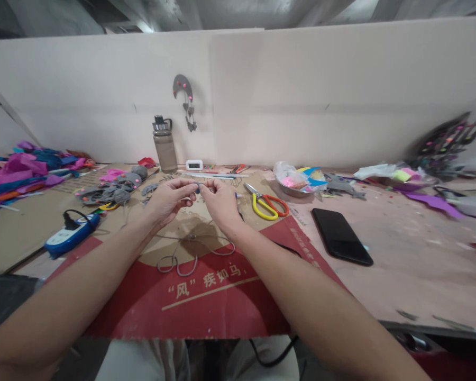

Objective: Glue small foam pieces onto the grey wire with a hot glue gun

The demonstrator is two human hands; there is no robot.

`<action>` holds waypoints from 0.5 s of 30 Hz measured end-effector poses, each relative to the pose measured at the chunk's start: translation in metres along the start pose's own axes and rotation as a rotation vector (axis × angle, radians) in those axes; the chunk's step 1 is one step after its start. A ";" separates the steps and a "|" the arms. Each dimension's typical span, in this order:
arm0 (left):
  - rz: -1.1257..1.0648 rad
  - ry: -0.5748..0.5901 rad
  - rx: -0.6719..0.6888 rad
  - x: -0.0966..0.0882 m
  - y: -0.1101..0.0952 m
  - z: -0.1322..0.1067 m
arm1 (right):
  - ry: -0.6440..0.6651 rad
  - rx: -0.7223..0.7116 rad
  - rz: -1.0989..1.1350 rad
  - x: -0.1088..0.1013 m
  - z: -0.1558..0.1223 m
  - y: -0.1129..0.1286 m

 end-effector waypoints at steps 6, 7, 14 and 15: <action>0.004 -0.017 0.024 -0.005 0.000 0.004 | 0.091 0.014 0.068 0.008 0.000 -0.003; 0.003 -0.026 0.032 -0.006 0.000 0.005 | 0.119 0.021 0.091 0.011 0.000 -0.003; -0.022 -0.025 0.036 -0.006 0.004 0.006 | 0.152 0.077 0.199 0.015 -0.001 -0.007; -0.022 -0.026 0.034 -0.005 0.004 0.006 | 0.152 0.083 0.206 0.014 -0.001 -0.008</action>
Point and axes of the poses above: each hand's wrist, its own z-axis towards the middle knuckle, its own x-axis out of the palm, y = z × x, the point moved 6 cm from there along z, towards the middle knuckle, and after that the axes turned 1 degree about x, right-handed, at the moved point
